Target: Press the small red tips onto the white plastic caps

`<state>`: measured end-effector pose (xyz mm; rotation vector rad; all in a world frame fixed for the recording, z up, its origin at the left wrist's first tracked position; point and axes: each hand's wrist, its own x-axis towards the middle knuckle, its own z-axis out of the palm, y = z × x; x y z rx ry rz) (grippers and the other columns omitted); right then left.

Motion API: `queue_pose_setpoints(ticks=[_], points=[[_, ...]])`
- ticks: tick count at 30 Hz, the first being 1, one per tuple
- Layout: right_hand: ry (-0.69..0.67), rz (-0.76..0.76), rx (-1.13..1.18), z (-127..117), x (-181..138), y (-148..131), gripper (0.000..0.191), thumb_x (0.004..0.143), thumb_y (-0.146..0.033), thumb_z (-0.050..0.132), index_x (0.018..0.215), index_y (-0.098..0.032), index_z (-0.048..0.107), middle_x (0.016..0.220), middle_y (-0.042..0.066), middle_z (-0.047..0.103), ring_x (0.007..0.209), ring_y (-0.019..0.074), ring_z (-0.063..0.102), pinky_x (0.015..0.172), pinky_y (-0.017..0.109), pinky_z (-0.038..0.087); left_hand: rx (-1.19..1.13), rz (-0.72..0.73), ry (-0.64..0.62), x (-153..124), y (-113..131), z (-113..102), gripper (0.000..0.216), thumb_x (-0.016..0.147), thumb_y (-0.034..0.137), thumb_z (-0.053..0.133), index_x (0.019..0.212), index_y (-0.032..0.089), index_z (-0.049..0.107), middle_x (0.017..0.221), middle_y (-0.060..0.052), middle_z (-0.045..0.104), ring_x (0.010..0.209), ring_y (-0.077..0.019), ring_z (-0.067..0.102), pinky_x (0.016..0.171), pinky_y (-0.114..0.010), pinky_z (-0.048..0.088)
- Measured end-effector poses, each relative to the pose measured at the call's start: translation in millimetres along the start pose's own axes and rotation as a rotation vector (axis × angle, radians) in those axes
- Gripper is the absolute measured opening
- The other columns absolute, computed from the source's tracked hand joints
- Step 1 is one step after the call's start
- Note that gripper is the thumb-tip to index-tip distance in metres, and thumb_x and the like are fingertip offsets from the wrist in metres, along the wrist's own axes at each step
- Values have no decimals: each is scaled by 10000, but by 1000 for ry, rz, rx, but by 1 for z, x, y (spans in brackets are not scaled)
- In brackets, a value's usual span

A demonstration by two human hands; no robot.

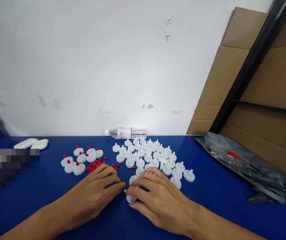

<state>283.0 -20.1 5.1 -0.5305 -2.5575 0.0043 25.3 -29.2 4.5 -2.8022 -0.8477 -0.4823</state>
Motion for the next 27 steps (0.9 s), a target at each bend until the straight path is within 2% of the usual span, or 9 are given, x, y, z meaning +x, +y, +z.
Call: queue_pose_setpoints(ticks=[9,14,20,27], points=[[119,-55,27,-4,2,-3,194,1045,-209,556,1218,-174,638,1183,98,742,1050,181,724,964,346,547,-48,2,23,1,2,1,262,966,27,531,1160,172,631,981,-48,675,964,-235,560,895,-406,446],[183,-106,39,-8,3,-4,189,1039,-190,568,1212,-152,634,1176,122,748,1064,179,732,973,324,568,-133,8,121,3,2,-2,238,1007,66,509,1173,179,637,940,-45,696,923,-212,577,838,-363,472],[211,-90,44,-12,3,-6,159,1042,-194,569,1176,-143,639,1187,135,743,1098,173,724,1010,317,557,-279,4,266,4,4,-5,216,1019,97,527,1185,185,632,952,-42,725,892,-195,567,795,-330,499],[234,-109,68,-12,3,-7,142,1024,-154,584,1158,-139,630,1170,146,748,1100,181,725,979,323,579,-298,-47,309,6,7,-4,263,1036,124,517,1269,202,612,1000,-45,728,928,-194,576,801,-329,523]])
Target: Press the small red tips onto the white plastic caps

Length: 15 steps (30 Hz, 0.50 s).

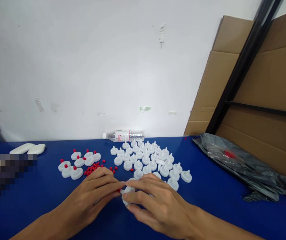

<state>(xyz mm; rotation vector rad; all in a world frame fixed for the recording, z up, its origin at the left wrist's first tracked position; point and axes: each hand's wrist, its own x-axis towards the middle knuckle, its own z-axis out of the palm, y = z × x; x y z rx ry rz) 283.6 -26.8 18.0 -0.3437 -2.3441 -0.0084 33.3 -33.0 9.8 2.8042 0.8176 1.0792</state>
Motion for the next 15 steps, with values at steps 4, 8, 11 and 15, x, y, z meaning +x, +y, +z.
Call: queue_pose_setpoints(ticks=[4,8,11,15], points=[[15,-14,-4,1,-1,1,137,1021,-143,593,1154,-133,627,1167,153,752,1101,182,727,990,324,575,71,18,14,1,0,3,194,1052,145,489,1177,177,634,949,-47,716,895,-200,563,805,-348,499],[8,-40,-20,1,-3,2,124,1034,-152,579,1143,-124,632,1153,169,758,1007,177,752,942,324,598,31,13,-22,-1,2,3,175,1030,76,479,1099,161,616,909,-46,680,864,-197,520,763,-331,451],[-2,-71,-29,0,-5,3,145,1033,-144,575,1159,-110,640,1178,188,749,981,182,754,927,338,607,-17,-18,-46,0,6,2,214,1008,19,446,1037,163,602,880,-42,646,848,-190,497,741,-318,425],[-2,-112,-44,-2,-7,2,162,1035,-145,568,1167,-98,649,1191,202,744,985,194,755,932,358,615,-61,-45,-67,1,10,0,251,974,-11,417,917,176,575,814,-29,605,792,-180,473,695,-307,393]])
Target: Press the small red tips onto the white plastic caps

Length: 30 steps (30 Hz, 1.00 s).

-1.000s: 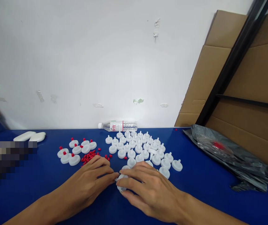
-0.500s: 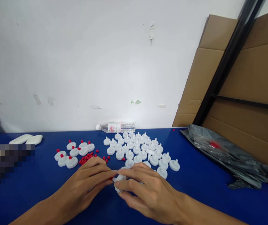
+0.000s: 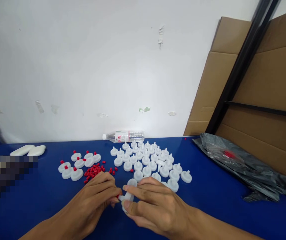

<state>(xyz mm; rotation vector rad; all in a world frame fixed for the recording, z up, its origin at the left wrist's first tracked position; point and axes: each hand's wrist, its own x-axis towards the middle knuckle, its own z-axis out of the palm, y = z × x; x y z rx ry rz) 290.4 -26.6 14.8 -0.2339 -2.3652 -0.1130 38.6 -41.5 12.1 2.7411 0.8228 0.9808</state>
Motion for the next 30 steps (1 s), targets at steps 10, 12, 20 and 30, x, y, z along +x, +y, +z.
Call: queue_pose_setpoints(ticks=[10,12,20,30], points=[[24,-61,-50,-6,4,-3,177,996,-141,634,1166,-106,671,1204,177,747,997,174,750,1002,328,588,-301,-51,15,-3,-1,4,261,982,38,380,811,198,496,752,-8,581,764,-152,503,661,-271,377],[41,-79,-52,-4,4,-3,159,994,-131,634,1140,-97,685,1186,175,753,964,171,751,993,332,592,-306,-63,-5,-2,0,3,265,989,56,384,792,197,493,743,-5,579,757,-150,506,662,-269,374],[-11,-139,-93,5,5,-3,143,1000,-92,599,998,-124,739,1169,130,769,881,130,769,1038,272,556,-243,-109,-97,8,13,-14,294,1002,92,414,742,186,514,721,2,597,753,-149,525,723,-277,401],[13,-9,-85,3,6,0,119,1008,-94,556,1074,-120,651,1231,193,724,1168,205,695,1102,364,513,-52,-78,7,5,10,2,231,1011,77,474,833,185,576,787,-8,643,790,-174,513,739,-310,374]])
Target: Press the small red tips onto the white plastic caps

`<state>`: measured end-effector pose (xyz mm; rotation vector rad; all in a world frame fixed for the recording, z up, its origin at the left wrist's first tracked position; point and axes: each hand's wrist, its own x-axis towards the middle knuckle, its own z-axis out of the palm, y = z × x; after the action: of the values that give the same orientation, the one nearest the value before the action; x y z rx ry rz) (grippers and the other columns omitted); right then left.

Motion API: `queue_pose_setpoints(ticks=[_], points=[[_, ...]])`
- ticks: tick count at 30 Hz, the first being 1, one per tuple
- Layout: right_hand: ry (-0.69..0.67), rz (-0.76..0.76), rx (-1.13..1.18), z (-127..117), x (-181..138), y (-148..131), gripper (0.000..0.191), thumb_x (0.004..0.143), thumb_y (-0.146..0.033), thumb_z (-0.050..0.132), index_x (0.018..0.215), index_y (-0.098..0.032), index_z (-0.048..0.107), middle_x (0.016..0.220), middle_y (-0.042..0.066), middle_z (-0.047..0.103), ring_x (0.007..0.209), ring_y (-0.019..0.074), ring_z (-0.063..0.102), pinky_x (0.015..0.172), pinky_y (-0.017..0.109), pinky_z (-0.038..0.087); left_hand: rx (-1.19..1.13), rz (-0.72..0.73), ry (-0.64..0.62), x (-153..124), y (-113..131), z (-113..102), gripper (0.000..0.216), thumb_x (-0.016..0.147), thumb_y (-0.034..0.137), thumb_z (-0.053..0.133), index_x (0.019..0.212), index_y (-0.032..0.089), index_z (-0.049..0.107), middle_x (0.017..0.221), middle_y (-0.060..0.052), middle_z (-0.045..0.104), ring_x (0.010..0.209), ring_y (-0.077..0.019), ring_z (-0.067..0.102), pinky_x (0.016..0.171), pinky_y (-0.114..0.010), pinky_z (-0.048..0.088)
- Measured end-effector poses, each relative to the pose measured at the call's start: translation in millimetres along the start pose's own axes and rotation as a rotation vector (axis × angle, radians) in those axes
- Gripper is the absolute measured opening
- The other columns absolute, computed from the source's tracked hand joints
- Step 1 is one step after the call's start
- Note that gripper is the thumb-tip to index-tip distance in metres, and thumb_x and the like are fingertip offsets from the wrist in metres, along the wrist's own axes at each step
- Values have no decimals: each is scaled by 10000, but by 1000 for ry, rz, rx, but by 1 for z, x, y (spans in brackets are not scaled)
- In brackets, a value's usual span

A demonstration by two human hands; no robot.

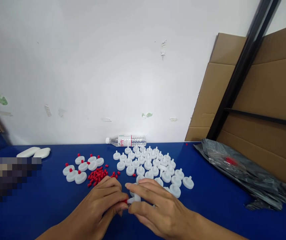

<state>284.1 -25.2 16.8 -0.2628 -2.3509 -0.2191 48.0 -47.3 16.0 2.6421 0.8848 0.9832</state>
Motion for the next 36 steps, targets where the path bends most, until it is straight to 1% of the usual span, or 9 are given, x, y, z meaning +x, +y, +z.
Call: queue_pose_setpoints(ticks=[4,8,10,14,20,26,28,32,36], points=[[-8,17,43,3,-3,-2,62,1014,-126,579,1057,-124,624,1154,179,741,1115,203,713,1083,370,530,20,51,77,-3,-6,12,253,982,61,437,790,190,539,746,-11,628,753,-173,518,704,-316,351],[-11,37,67,4,-4,-6,87,1021,-109,546,1029,-147,624,1133,165,741,1089,198,717,1068,379,541,-91,72,187,-4,-10,23,290,959,101,391,707,204,493,664,-1,589,672,-161,523,710,-328,355],[5,27,55,3,-2,-8,132,1039,-115,510,1014,-151,635,1099,161,749,1081,189,721,1079,365,528,-151,31,169,-4,-7,22,317,963,113,376,681,205,485,647,6,588,663,-151,538,740,-325,370],[27,-6,3,0,0,-13,207,1055,-117,465,981,-139,657,1085,167,754,1062,181,736,1122,339,483,-215,-95,31,-5,2,15,315,1003,156,406,720,201,537,653,11,625,708,-146,576,772,-305,383],[-14,-15,-42,-8,7,-20,241,1087,-173,426,1007,-167,653,1036,116,785,1048,142,747,1135,280,440,-249,-120,70,-9,1,22,368,1033,263,435,701,203,581,566,30,574,614,-129,539,733,-295,384],[69,-14,-63,3,6,-13,134,1064,-188,511,1022,-164,636,1058,115,783,1035,150,754,1138,286,452,-116,-181,-87,-1,6,3,335,1015,175,425,704,187,551,717,-11,622,755,-164,560,783,-327,397],[71,6,-91,7,4,-8,115,1058,-234,546,1101,-156,618,1125,117,774,1046,146,750,1148,299,446,-110,-187,-40,1,3,-1,298,1014,164,440,770,191,608,790,-22,640,809,-175,564,803,-333,410],[-54,106,-101,3,1,0,327,1081,-367,495,1315,-141,530,1267,143,722,1218,179,674,1179,380,415,-140,-194,86,2,-5,-5,200,1023,167,477,1008,215,671,894,-24,677,866,-183,573,841,-346,446],[-145,194,-116,-3,0,2,263,1065,-265,485,1300,-189,576,1335,119,683,1257,214,640,1202,461,372,-20,-154,34,3,-8,-19,215,1008,127,432,932,201,620,853,-23,635,843,-188,540,820,-360,442]])
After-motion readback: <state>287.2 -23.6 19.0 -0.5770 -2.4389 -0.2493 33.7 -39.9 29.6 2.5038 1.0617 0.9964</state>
